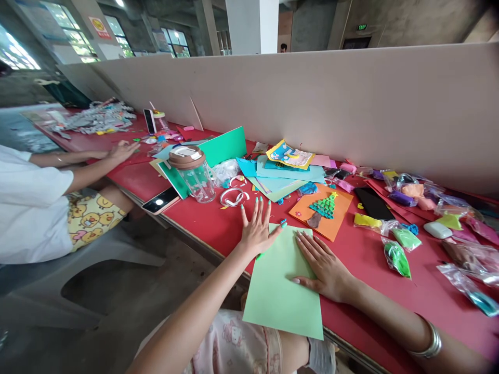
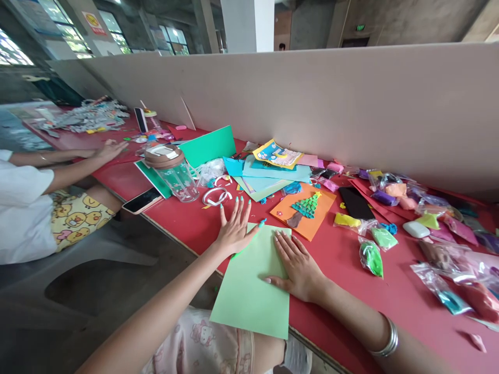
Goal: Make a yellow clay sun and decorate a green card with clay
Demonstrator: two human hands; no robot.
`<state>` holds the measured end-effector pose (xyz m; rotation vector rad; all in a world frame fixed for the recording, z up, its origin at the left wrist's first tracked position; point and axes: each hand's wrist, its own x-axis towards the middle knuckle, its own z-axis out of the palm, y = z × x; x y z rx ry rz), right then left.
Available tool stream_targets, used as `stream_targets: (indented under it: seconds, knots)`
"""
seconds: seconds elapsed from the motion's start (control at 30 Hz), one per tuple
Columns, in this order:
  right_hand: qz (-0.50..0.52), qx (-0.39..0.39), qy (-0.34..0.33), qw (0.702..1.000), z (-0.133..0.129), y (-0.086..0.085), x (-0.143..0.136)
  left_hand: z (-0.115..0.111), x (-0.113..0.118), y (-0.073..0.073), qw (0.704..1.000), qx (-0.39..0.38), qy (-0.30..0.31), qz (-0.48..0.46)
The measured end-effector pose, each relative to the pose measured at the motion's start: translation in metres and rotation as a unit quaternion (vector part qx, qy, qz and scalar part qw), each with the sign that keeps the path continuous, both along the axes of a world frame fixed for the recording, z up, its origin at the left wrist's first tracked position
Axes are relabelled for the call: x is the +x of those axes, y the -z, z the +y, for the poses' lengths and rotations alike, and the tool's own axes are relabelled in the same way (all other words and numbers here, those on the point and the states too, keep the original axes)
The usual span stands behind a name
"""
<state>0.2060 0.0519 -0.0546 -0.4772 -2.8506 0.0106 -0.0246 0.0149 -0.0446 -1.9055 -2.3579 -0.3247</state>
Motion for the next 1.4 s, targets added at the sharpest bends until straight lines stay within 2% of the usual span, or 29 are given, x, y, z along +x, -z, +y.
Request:
stream_targets:
  seconds: [0.23,0.37,0.47,0.57,0.63,0.87,1.0,1.13,1.27,1.33,1.4]
  knots:
    - [-0.009,-0.022,0.010,1.000,0.000,0.000,-0.001,-0.004,0.017,-0.005,0.999,0.006,0.035,0.017]
    - [-0.028,-0.054,0.022,0.998,-0.003,-0.008,-0.001,-0.006,0.018,-0.009,0.998,0.010,0.053,0.029]
    - [-0.039,-0.078,0.001,0.996,-0.005,-0.018,-0.002,-0.006,0.013,-0.010,0.999,0.023,0.034,0.035]
    - [-0.074,-0.096,-0.089,0.989,-0.007,-0.026,-0.002,-0.004,0.006,-0.009,0.998,0.036,0.016,0.046]
    - [-0.086,-0.106,-0.124,0.983,-0.007,-0.029,-0.003,-0.004,0.003,-0.008,0.998,0.041,0.013,0.055]
    - [-0.064,-0.110,-0.126,0.984,-0.006,-0.028,-0.004,-0.005,-0.014,-0.007,0.997,0.022,-0.046,0.053]
    - [-0.065,-0.117,-0.131,0.982,-0.005,-0.027,-0.004,-0.003,-0.014,-0.008,0.998,0.006,-0.065,0.008]
    - [-0.076,-0.124,-0.124,0.982,-0.005,-0.025,-0.004,-0.005,0.008,-0.009,0.998,-0.043,-0.012,-0.042]
    - [-0.078,-0.125,-0.122,0.982,-0.004,-0.023,-0.004,-0.010,0.034,-0.006,0.997,-0.027,0.064,-0.014]
    - [-0.073,-0.123,-0.123,0.982,-0.004,-0.022,-0.004,-0.011,0.038,-0.004,0.997,-0.015,0.080,-0.004]
    - [-0.070,-0.123,-0.121,0.983,-0.004,-0.022,-0.004,-0.009,0.034,-0.002,0.998,-0.012,0.068,-0.002]
